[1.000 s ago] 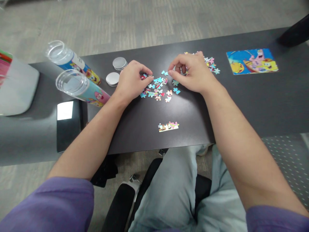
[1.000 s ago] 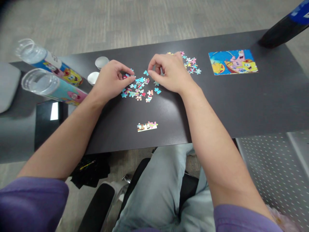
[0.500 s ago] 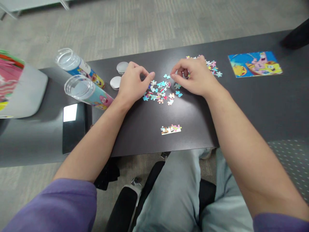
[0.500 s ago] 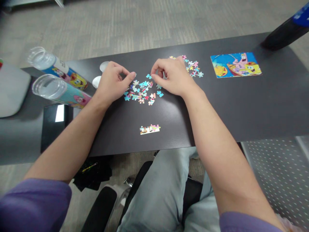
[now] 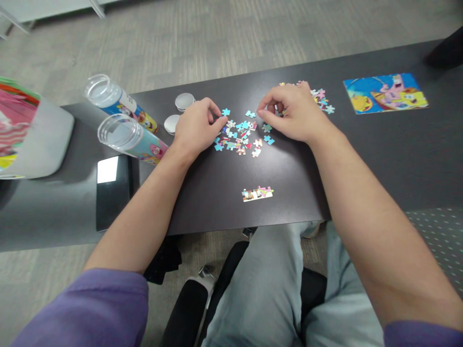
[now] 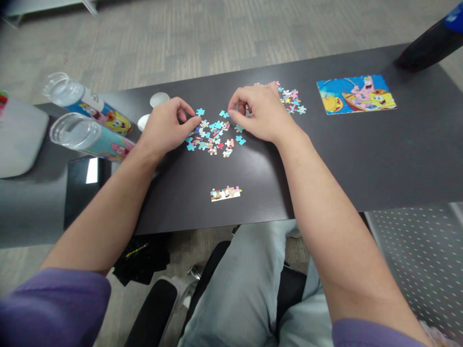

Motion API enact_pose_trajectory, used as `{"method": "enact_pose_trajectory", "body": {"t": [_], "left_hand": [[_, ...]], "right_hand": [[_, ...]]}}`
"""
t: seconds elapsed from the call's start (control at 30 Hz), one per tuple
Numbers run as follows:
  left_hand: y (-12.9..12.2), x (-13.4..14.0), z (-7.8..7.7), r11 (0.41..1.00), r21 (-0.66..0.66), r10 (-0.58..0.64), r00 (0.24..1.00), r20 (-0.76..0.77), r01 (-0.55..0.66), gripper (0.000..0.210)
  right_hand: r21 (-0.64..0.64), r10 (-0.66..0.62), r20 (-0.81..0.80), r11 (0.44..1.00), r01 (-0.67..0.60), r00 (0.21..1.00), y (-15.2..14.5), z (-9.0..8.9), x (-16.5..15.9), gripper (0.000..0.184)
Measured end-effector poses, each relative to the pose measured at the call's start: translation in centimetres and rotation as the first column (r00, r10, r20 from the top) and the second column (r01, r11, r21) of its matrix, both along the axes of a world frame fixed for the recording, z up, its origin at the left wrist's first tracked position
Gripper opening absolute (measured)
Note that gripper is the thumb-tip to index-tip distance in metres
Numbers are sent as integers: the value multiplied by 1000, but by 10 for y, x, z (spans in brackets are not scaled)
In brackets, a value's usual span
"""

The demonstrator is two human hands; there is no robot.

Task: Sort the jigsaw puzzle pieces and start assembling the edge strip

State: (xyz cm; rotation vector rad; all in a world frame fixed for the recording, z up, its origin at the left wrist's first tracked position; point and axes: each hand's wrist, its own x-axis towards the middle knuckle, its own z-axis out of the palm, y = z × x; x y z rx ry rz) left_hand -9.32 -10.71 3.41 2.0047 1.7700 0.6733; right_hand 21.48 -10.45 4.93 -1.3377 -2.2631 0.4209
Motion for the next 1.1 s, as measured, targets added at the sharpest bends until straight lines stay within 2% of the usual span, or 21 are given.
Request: {"method": "enact_pose_trajectory", "body": {"t": [0.17,0.27,0.3,0.37,0.47,0.53,0.73,1.1], "left_hand": [[1,2,-4,999,39,1,1000,10,-1,18],[-1,5,2,998,68,-1,1000,10,0,18],[-3,6,7,998,64,-29,999,12,29,17],[-8,10,18,987,24,-158,987,11,158,16],[-16,14,33,925,-47,-379,926,-7,378,14],[-19,15,38,900,-61,-434,901,-22,432,18],[-20,14,38,890,-134,-439,898,-2,435,30],[-21,17,37,855,-149,-499,866,21,496,23]], "right_hand": [[-12,-3,-3,1000,3,1000,-1,1,-1,29],[-26,39,-17,999,-39,999,-2,-1,-4,28],[-29,55,-21,998,-55,998,-3,-1,-5,26],[-31,75,-26,997,-76,997,-3,-3,-6,24],[-16,67,-32,998,-67,997,-1,-5,-6,24],[-15,51,-30,999,-52,998,0,-5,-4,27],[-22,-19,-11,1000,18,1000,2,-3,-2,35],[-40,-18,-34,999,17,999,0,-2,-3,33]]}}
